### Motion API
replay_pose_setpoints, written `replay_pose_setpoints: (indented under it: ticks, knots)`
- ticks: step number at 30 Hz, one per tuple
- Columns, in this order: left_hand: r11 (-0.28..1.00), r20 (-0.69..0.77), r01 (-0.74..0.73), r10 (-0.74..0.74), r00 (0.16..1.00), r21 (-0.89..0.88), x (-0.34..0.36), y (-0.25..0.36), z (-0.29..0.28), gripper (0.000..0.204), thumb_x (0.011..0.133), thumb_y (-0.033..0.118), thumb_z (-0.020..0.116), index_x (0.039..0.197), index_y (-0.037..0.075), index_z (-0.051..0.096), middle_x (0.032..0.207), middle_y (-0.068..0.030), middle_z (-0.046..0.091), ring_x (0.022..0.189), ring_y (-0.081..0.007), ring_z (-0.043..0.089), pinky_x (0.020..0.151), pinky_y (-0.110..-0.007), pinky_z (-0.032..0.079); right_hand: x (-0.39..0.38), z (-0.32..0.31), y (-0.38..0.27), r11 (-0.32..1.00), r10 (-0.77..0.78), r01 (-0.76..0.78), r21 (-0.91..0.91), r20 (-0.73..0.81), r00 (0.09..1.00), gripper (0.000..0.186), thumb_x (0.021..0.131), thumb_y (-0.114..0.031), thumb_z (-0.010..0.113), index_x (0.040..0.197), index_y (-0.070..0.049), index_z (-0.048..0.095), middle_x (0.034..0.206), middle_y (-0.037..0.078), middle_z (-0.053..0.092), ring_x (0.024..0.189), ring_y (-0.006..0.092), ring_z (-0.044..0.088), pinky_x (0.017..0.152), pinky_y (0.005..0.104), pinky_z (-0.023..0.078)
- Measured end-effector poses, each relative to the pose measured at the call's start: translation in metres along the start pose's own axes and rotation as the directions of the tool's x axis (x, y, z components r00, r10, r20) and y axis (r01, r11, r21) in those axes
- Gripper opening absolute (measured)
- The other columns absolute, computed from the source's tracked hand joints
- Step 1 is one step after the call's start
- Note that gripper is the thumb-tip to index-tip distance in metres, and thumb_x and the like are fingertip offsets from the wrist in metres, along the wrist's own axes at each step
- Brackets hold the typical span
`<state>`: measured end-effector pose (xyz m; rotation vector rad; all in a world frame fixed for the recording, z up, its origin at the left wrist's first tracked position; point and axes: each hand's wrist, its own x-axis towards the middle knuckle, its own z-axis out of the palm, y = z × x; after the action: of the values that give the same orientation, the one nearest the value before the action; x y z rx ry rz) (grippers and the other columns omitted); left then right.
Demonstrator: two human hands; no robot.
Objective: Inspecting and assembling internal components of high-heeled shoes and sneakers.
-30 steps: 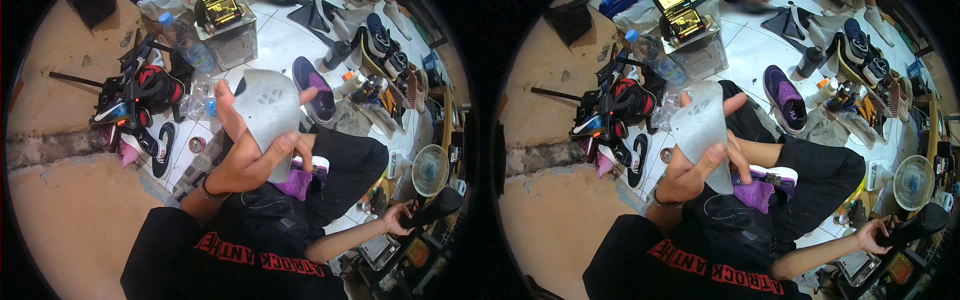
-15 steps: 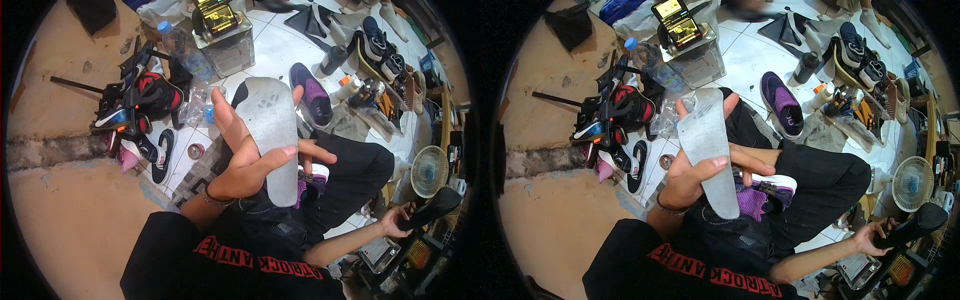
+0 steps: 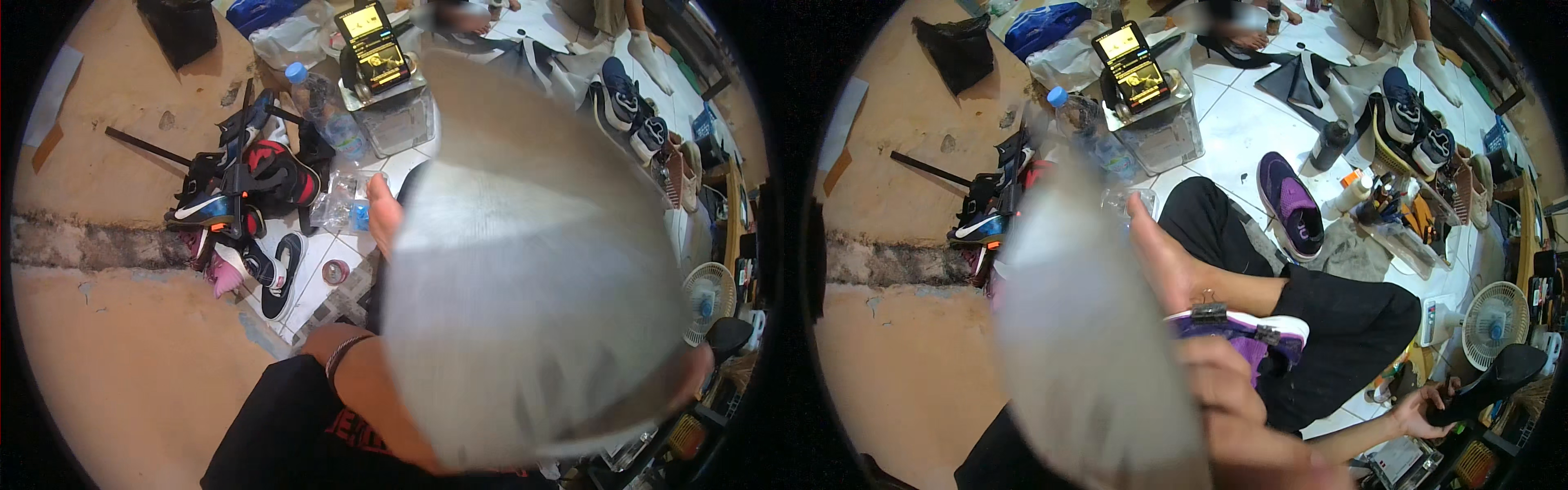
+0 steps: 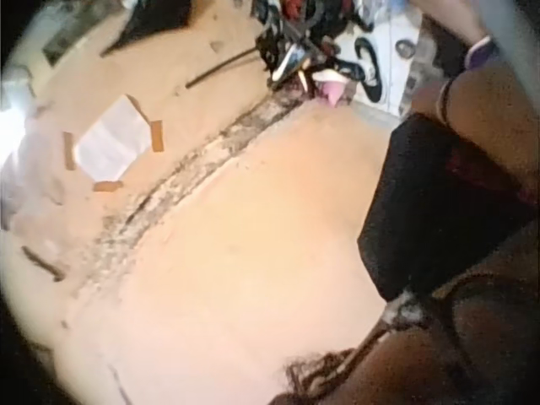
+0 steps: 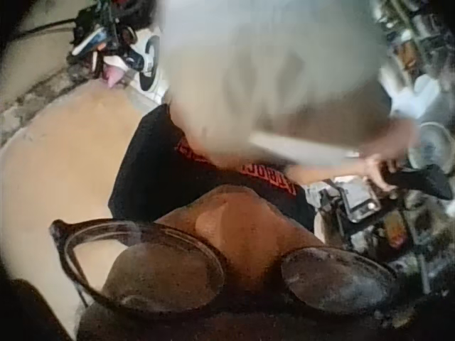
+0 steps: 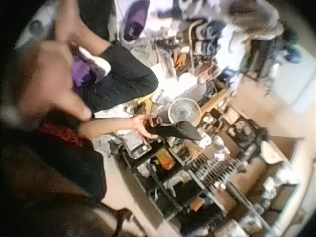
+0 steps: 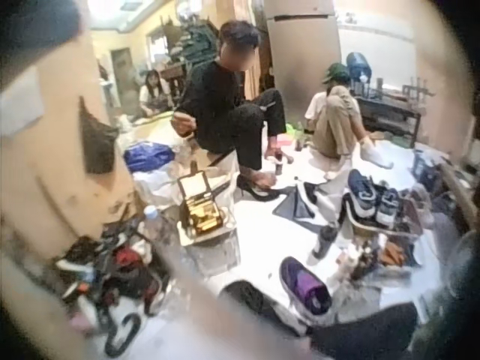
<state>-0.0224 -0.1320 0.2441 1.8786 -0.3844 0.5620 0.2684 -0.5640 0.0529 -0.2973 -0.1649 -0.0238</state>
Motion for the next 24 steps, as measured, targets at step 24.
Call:
replay_pose_setpoints:
  ticks: [24]
  knots:
    - [0.992, 0.042, 0.108, -0.106, 0.994, -0.063, -0.014, -0.055, 0.028, 0.051, 0.108, 0.028, 0.051, 0.149, 0.005, 0.031, 0.107, -0.0229, 0.070, 0.057, -0.0077, 0.048, 0.057, -0.022, 0.046, -0.012, 0.002, -0.002, 0.993, -0.120, 0.119, -0.013, -0.068, 0.990, 0.076, 0.081, -0.025, 0.077, 0.144, 0.002, 0.044, 0.133, 0.016, 0.053, 0.109, 0.0214, 0.057, 0.069, 0.0229, 0.057]
